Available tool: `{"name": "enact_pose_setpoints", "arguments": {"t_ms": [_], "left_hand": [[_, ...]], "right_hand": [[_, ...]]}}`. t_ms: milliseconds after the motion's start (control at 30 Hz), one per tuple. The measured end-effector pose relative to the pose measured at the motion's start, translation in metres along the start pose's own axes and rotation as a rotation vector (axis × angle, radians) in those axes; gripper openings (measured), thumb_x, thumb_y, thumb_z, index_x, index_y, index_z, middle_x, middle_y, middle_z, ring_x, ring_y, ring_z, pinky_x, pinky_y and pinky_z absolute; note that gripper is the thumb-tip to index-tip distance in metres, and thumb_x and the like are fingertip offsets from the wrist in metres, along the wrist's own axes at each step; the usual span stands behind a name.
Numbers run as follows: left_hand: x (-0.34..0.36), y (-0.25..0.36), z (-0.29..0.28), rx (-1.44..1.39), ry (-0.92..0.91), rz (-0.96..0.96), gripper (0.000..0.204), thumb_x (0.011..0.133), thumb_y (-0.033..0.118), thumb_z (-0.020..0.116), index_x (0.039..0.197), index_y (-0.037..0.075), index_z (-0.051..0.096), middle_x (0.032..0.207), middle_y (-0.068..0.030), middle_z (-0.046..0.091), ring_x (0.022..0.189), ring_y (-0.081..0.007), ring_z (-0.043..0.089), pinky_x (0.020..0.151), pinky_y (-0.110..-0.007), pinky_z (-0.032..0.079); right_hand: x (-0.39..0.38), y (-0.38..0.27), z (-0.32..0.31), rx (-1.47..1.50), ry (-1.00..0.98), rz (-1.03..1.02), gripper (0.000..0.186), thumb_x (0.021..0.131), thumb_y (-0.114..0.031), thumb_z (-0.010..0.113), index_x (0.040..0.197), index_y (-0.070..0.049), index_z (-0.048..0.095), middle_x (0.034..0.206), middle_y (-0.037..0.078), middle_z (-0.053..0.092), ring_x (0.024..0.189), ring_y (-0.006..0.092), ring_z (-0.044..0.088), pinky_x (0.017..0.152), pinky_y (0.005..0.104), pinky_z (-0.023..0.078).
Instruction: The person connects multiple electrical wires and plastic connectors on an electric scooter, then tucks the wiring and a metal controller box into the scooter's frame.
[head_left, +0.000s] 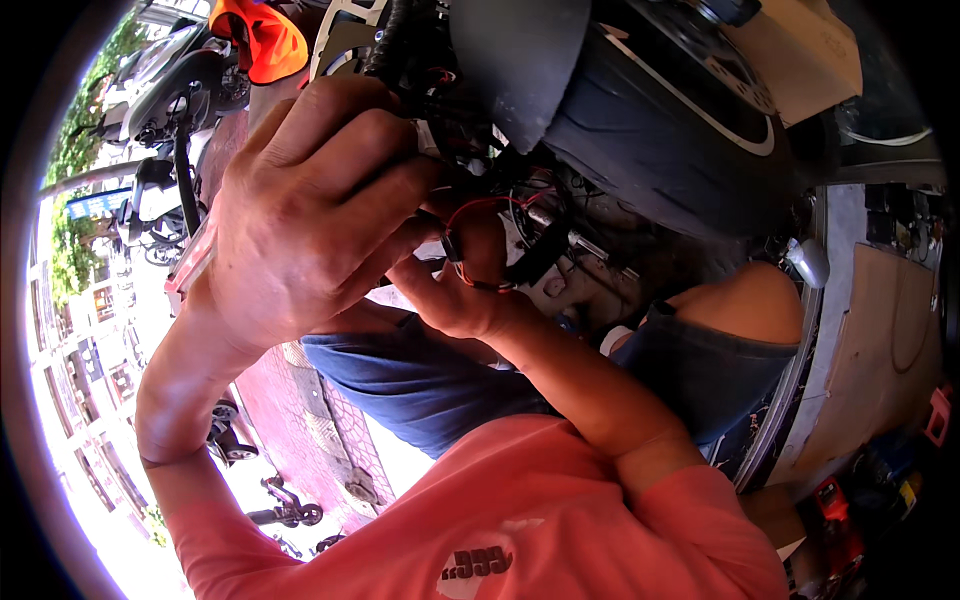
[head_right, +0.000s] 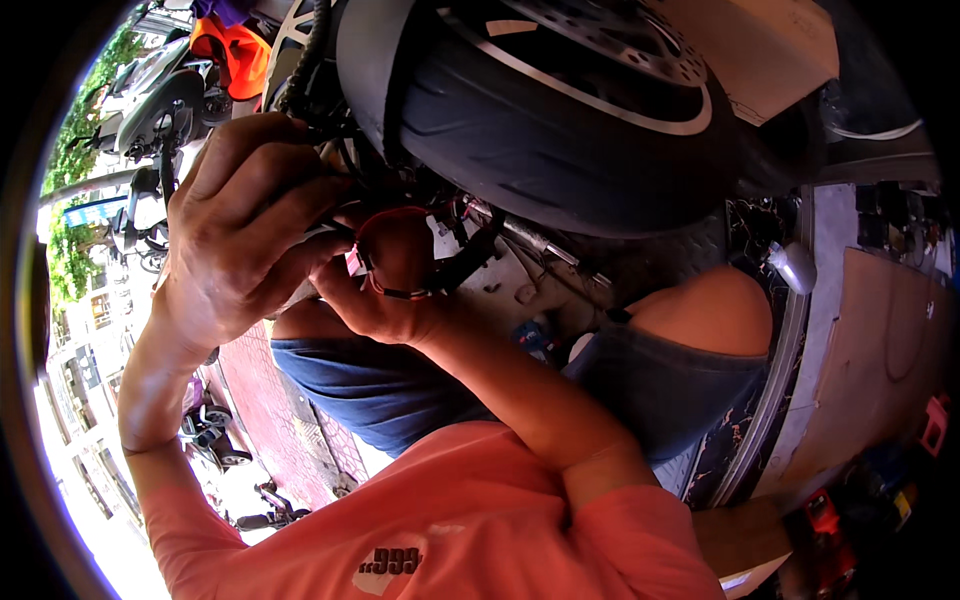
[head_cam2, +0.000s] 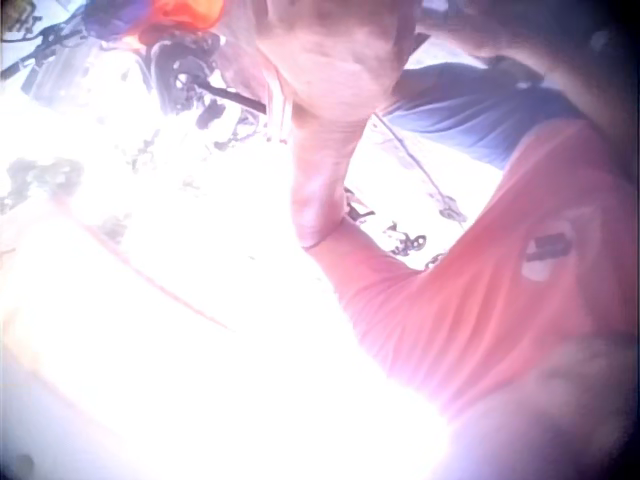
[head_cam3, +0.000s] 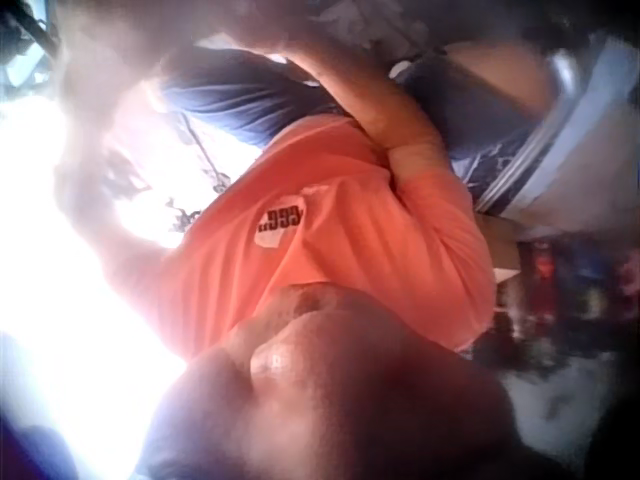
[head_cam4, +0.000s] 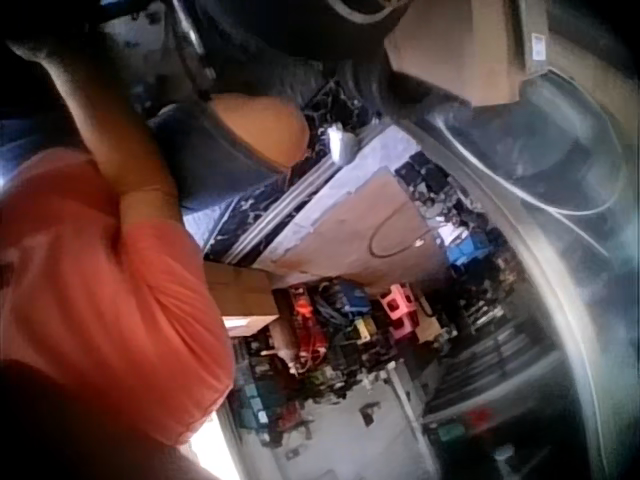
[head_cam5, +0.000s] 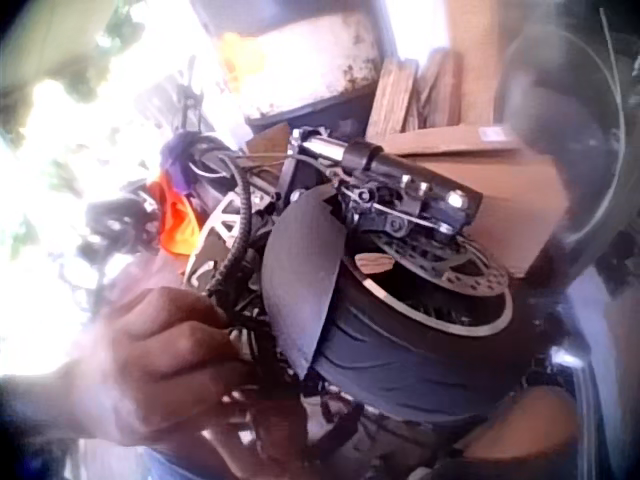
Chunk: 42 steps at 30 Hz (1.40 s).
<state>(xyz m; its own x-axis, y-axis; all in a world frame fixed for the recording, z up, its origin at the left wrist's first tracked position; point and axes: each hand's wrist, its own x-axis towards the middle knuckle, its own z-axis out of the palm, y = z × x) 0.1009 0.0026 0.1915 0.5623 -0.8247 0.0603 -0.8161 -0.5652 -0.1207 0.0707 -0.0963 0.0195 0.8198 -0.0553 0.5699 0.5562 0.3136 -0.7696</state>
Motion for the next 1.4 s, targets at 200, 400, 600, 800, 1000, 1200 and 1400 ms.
{"name": "enact_pose_setpoints", "arguments": {"t_ms": [200, 400, 600, 800, 1000, 1200, 1400], "left_hand": [[0.01, 0.007, 0.002, 0.009, -0.08, 0.06, 0.041, 0.068, 0.023, 0.079, 0.105, 0.005, 0.074, 0.101, -0.0083, 0.064, 0.096, -0.0313, 0.064, 0.087, -0.048, 0.052], [0.008, 0.01, 0.006, 0.062, -0.096, 0.116, 0.031, 0.072, 0.02, 0.079, 0.098, 0.004, 0.074, 0.098, -0.0075, 0.061, 0.09, -0.0288, 0.062, 0.092, -0.047, 0.051], [0.006, 0.01, 0.007, 0.083, -0.116, 0.084, 0.019, 0.074, 0.017, 0.072, 0.091, 0.006, 0.074, 0.094, -0.0058, 0.054, 0.097, -0.0256, 0.061, 0.107, -0.05, 0.048], [0.008, 0.01, 0.005, 0.026, -0.107, 0.089, 0.018, 0.07, 0.014, 0.075, 0.085, 0.005, 0.071, 0.094, -0.007, 0.055, 0.095, -0.0272, 0.06, 0.096, -0.046, 0.049], [0.01, 0.011, 0.005, -0.055, -0.051, 0.086, 0.015, 0.064, 0.007, 0.071, 0.077, 0.003, 0.063, 0.09, -0.0086, 0.055, 0.089, -0.03, 0.058, 0.083, -0.042, 0.049], [0.007, 0.008, 0.006, -0.059, -0.063, 0.054, 0.025, 0.061, 0.006, 0.063, 0.084, -0.002, 0.061, 0.087, -0.0142, 0.054, 0.085, -0.036, 0.055, 0.08, -0.045, 0.048], [0.011, 0.014, 0.006, -0.07, 0.004, 0.026, 0.029, 0.063, 0.004, 0.067, 0.092, 0.004, 0.062, 0.085, -0.0107, 0.053, 0.087, -0.0326, 0.059, 0.081, -0.045, 0.049]], "right_hand": [[-0.037, 0.018, 0.001, -0.161, 0.011, -0.006, 0.056, 0.087, -0.027, 0.071, 0.133, 0.002, 0.057, 0.123, 0.021, 0.061, 0.109, 0.0375, 0.062, 0.092, 0.0446, 0.048], [-0.046, 0.013, -0.007, -0.287, -0.137, -0.034, 0.072, 0.092, -0.035, 0.07, 0.144, 0.007, 0.044, 0.14, 0.028, 0.047, 0.124, 0.0428, 0.05, 0.106, 0.0491, 0.04], [-0.061, 0.01, -0.002, -0.294, -0.145, 0.074, 0.08, 0.093, -0.035, 0.069, 0.152, 0.009, 0.037, 0.15, 0.032, 0.041, 0.136, 0.0488, 0.044, 0.113, 0.0506, 0.036], [-0.078, -0.028, -0.025, -0.363, -0.17, 0.039, 0.052, 0.096, -0.022, 0.066, 0.139, 0.004, 0.049, 0.132, 0.027, 0.056, 0.119, 0.0417, 0.059, 0.103, 0.0452, 0.046], [-0.139, -0.004, -0.099, 0.176, 0.413, 0.859, 0.023, 0.099, -0.023, 0.062, 0.085, -0.005, 0.064, 0.071, 0.005, 0.065, 0.063, 0.0133, 0.062, 0.058, 0.0292, 0.05], [-0.093, 0.067, -0.121, 0.398, 0.237, 1.2, 0.043, 0.098, -0.033, 0.064, 0.135, -0.012, 0.057, 0.109, 0.004, 0.069, 0.097, 0.0177, 0.069, 0.076, 0.0344, 0.054], [-0.084, 0.062, -0.091, 0.475, 0.169, 1.171, 0.045, 0.101, -0.048, 0.051, 0.133, -0.016, 0.058, 0.121, 0.006, 0.07, 0.105, 0.0265, 0.072, 0.081, 0.0393, 0.054]]}}
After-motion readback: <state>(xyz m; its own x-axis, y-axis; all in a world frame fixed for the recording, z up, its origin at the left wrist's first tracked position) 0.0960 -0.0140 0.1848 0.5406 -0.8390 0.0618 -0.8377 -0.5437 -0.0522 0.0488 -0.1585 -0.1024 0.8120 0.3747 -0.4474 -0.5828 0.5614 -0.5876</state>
